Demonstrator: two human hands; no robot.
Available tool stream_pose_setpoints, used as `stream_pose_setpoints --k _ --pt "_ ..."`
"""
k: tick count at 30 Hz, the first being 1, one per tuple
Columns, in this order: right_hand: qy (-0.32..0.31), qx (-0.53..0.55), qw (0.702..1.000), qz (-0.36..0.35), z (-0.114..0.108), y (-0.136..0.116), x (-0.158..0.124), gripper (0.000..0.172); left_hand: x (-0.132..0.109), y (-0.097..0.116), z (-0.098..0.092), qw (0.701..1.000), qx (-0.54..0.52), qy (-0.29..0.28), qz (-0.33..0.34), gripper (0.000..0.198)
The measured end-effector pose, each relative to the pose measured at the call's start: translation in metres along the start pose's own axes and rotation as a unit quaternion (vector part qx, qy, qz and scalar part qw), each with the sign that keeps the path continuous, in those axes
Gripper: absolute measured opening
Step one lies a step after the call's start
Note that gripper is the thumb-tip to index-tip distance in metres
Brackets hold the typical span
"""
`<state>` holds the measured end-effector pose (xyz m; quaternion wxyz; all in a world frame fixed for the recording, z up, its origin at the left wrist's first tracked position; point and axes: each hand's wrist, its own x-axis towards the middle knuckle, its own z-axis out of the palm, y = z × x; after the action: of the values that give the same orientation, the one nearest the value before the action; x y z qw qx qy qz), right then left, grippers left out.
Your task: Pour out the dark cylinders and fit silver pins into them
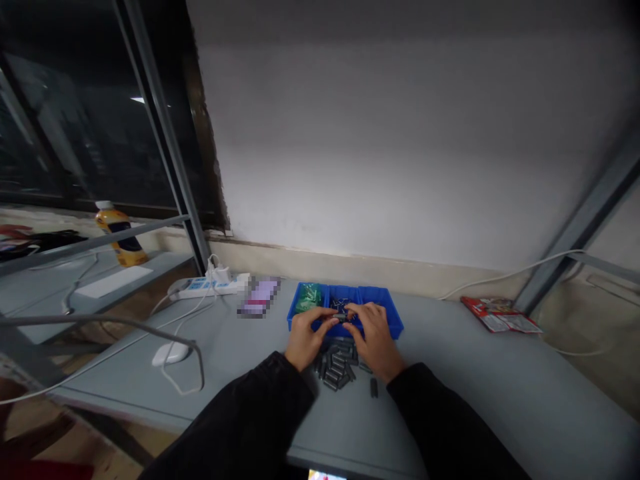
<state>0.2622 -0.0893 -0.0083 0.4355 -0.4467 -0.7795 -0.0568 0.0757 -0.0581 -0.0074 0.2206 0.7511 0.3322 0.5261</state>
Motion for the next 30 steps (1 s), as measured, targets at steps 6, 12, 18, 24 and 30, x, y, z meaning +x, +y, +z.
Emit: stream_pose_setpoints --k 6,12,18,24,30 --pt "-0.014 0.002 1.000 -0.011 0.0030 0.0037 -0.0002 0.016 -0.0010 0.0020 0.0007 1.000 0.001 -0.027 0.012 0.014" --pt "-0.012 0.012 1.000 0.011 0.0022 0.0007 -0.0018 0.015 -0.0004 0.0017 0.0001 1.000 0.016 -0.013 0.011 0.016" --pt "-0.022 0.009 1.000 -0.005 0.0022 0.0019 -0.0005 0.016 -0.0009 0.0038 -0.0004 0.999 0.018 -0.039 0.026 0.017" --pt "-0.025 0.014 1.000 -0.001 0.0012 0.0011 0.0000 0.015 -0.0019 -0.0007 0.0005 0.999 0.028 -0.025 0.017 0.014" --pt "-0.008 -0.008 1.000 -0.026 -0.0019 0.0098 0.0031 0.020 -0.0005 0.0015 -0.0001 0.999 0.025 -0.036 0.028 0.016"
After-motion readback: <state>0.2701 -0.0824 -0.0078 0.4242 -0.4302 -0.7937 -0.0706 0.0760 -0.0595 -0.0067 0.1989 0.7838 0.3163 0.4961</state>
